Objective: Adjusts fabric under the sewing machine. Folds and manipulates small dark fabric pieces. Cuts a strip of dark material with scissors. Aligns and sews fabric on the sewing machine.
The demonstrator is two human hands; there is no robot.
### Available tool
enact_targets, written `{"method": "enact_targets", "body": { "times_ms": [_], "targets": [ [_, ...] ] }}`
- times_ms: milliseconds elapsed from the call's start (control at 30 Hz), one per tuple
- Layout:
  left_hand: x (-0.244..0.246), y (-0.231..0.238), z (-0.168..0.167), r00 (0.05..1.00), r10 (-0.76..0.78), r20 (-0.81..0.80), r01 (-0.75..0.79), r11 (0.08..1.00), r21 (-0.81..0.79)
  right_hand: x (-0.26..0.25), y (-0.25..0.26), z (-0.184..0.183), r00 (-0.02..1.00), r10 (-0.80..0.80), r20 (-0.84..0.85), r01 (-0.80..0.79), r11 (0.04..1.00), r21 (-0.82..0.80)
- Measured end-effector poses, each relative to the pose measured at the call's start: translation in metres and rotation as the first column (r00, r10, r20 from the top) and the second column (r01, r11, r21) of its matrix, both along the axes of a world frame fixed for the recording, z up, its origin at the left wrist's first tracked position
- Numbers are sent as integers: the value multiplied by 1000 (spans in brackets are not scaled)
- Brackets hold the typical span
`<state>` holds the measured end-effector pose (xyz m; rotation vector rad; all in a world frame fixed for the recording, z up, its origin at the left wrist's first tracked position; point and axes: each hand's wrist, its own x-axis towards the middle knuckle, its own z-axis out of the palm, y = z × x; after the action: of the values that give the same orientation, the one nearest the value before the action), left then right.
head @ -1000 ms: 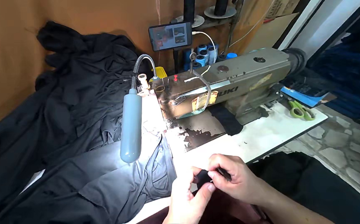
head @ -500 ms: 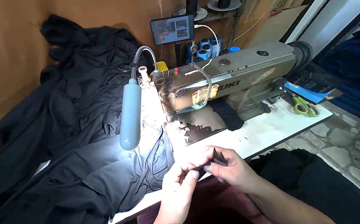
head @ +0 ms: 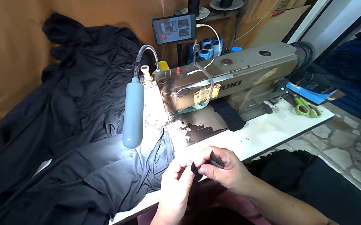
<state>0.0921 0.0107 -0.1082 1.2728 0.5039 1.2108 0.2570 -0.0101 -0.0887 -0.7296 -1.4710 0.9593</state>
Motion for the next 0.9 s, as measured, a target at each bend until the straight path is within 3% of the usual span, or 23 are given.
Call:
{"method": "enact_targets", "body": {
  "times_ms": [333, 500, 667, 800, 900],
  "targets": [
    [-3, 4, 0, 998, -48, 46, 47, 999, 23, -2, -2, -1, 998, 60, -27, -61, 997, -52],
    [-12, 1, 5, 982, 85, -166, -21, 935, 354, -4, -6, 2, 998, -65, 20, 64, 997, 30],
    [-19, -3, 17, 915, 259, -309, -62, 848, 527, -6, -15, 6, 997, -82, 12, 81, 995, 57],
    [-27, -2, 32, 939, 214, -268, -81, 898, 431, -10, -12, -15, 997, -57, 46, 51, 992, 112],
    [-29, 0, 40, 939, 218, -266, -143, 951, 274, -22, -14, -25, 993, -42, 108, 40, 999, 22]
  ]
}}
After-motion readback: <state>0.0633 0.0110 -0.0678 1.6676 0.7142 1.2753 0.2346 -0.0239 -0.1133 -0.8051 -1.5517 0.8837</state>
